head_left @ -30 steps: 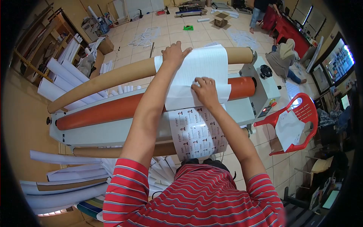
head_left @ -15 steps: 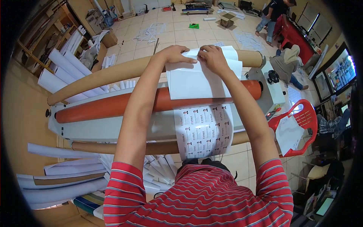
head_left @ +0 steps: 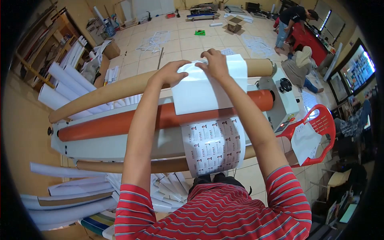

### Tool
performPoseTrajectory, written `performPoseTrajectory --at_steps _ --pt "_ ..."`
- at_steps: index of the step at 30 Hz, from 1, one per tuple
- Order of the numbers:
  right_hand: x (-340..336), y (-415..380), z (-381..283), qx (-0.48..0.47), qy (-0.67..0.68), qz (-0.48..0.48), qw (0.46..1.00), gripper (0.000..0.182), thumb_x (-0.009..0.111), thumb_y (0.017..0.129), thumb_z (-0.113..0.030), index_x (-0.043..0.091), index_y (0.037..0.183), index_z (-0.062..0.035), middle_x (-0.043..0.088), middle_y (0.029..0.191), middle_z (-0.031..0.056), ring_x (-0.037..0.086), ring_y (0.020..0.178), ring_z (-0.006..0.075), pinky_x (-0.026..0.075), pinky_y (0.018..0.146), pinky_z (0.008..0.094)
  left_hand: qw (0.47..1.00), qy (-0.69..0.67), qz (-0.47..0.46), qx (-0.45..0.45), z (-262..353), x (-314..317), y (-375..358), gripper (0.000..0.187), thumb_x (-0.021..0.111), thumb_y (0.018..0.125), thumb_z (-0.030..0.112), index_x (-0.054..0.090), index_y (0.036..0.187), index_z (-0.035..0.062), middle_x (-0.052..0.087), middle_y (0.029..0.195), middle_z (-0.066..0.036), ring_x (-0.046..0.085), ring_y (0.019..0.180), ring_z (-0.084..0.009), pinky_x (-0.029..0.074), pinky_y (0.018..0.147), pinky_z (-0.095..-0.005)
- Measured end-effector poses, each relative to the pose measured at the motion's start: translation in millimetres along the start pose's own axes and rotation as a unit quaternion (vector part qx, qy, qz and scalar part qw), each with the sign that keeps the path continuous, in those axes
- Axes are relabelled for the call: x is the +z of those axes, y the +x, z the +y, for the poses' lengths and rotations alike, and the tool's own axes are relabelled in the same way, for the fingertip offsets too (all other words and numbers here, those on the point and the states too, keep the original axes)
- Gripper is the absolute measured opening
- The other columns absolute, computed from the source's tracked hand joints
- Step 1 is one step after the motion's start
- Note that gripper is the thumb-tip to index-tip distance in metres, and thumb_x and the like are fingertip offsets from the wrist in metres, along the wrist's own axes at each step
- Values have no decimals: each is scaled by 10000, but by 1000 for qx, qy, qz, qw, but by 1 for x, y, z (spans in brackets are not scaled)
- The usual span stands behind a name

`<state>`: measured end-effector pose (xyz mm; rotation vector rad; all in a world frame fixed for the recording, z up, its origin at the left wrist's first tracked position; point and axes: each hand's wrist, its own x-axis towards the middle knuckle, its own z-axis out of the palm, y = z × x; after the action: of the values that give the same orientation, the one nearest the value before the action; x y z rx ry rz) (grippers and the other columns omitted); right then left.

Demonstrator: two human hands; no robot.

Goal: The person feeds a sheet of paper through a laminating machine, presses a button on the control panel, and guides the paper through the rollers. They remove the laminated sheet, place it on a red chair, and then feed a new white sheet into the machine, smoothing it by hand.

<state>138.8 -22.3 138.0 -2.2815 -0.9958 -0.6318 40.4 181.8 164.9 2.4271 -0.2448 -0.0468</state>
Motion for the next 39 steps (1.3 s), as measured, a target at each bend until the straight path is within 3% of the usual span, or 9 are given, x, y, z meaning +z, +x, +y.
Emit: performPoseTrajectory --at_steps 6,13,17,20,27,31,34,36,39 --pt "-2 7 -7 11 -36 40 999 484 755 702 -525 662 928 -108 617 960 95 578 949 302 436 800 409 946 254 196 53 22 10 -21 563 671 810 203 525 1350 137 450 1424 -201 409 1331 -355 293 1113 -481" --pt "-10 3 -7 28 -29 -49 998 300 711 796 -357 676 927 -90 636 974 85 585 996 270 428 804 410 946 272 173 -40 21 63 -17 551 501 947 367 436 1410 76 414 1447 -211 356 1366 -359 222 1142 -512" --pt "-34 -44 9 -36 -104 8 994 333 560 911 -362 649 1153 -151 607 1256 94 507 1233 317 335 1032 571 925 307 221 -32 15 69 -22 616 385 982 476 397 1426 49 396 1458 -213 334 1377 -358 210 1147 -504" --pt "-39 -65 36 -16 -133 -98 986 479 461 956 -426 443 1418 -298 414 1482 67 338 1385 335 157 1094 680 926 305 221 -20 13 65 -20 614 380 984 474 403 1419 42 396 1456 -216 335 1373 -360 213 1145 -508" --pt "-31 -68 38 -25 -142 -52 988 486 462 958 -391 412 1433 -300 431 1460 57 342 1373 345 145 1079 703 894 357 270 -11 45 85 -2 550 423 977 420 413 1432 111 397 1461 -199 329 1378 -362 181 1145 -553" --pt "-34 -66 47 -29 -74 -81 994 523 504 940 -372 403 1441 -259 400 1477 92 308 1382 378 149 1067 717 910 326 248 -63 64 117 15 507 457 955 428 430 1428 247 404 1447 -193 339 1360 -392 170 1058 -713" --pt "-75 -79 44 -60 53 -7 997 591 601 876 -261 411 1430 -180 368 1475 176 298 1370 428 239 1068 662 894 335 265 -132 69 121 27 584 440 926 560 422 1432 268 377 1468 -181 289 1386 -395 121 1046 -742" --pt "-112 -122 35 -50 134 51 988 470 600 862 -200 520 1315 -102 460 1392 194 397 1293 441 309 1084 535 895 331 257 -155 74 121 29 577 416 939 558 418 1436 266 356 1486 -175 259 1402 -396 66 1069 -726" --pt "-144 -234 51 34 256 -30 966 347 644 840 -145 621 1176 -62 552 1308 171 510 1220 352 398 1035 430 888 347 242 -180 75 124 33 567 385 953 553 414 1439 264 340 1504 -160 243 1412 -391 30 1082 -716"
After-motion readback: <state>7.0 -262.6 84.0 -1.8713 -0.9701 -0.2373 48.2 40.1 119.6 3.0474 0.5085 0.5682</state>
